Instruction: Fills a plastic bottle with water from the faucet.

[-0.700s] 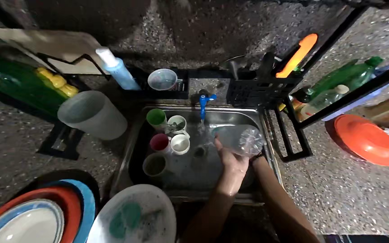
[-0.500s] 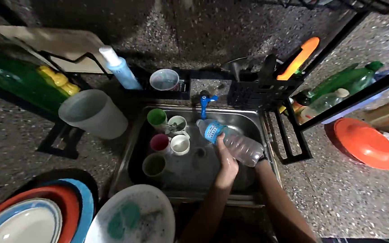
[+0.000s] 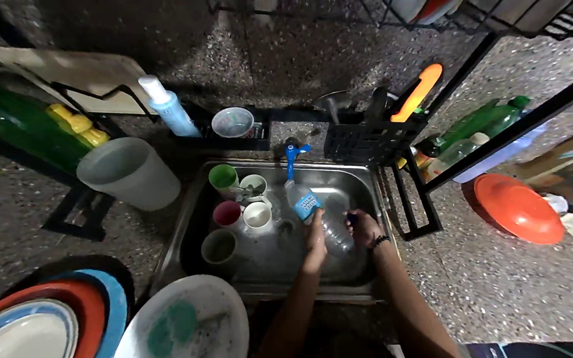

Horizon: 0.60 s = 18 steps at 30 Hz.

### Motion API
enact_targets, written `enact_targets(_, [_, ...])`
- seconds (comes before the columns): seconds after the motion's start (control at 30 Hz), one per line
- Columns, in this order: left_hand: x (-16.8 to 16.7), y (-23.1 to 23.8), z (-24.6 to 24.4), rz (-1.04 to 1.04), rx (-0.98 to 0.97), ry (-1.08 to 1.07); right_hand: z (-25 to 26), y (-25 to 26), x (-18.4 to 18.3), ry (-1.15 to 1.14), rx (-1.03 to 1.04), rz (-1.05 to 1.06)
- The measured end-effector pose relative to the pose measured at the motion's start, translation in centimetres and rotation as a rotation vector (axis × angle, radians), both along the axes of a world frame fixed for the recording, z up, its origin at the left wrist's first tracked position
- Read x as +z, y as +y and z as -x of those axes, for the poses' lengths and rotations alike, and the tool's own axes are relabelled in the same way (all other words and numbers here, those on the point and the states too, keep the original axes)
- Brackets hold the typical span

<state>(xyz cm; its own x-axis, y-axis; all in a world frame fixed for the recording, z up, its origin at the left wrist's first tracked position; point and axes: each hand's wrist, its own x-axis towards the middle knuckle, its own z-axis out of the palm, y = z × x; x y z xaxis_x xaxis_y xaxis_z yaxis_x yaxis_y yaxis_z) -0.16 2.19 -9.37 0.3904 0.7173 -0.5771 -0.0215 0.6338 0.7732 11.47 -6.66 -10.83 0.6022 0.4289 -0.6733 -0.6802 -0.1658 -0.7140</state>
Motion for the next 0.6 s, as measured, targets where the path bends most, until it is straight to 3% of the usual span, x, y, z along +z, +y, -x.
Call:
enact_targets(0.23, [-1.7, 1.7, 0.5, -0.269, 0.164, -0.008, 3.8, 0.1, -0.8, 0.029, 0.142, 0.251])
enact_targets(0.47, [-1.7, 0.8, 0.7, -0.167, 0.114, 0.009, 4.3, 0.2, -0.4, 0.045, 0.228, 0.428])
enact_targets(0.6, [-2.1, 0.2, 0.5, -0.284, 0.102, 0.026, 4.1, 0.1, -1.8, 0.063, 0.291, 0.418])
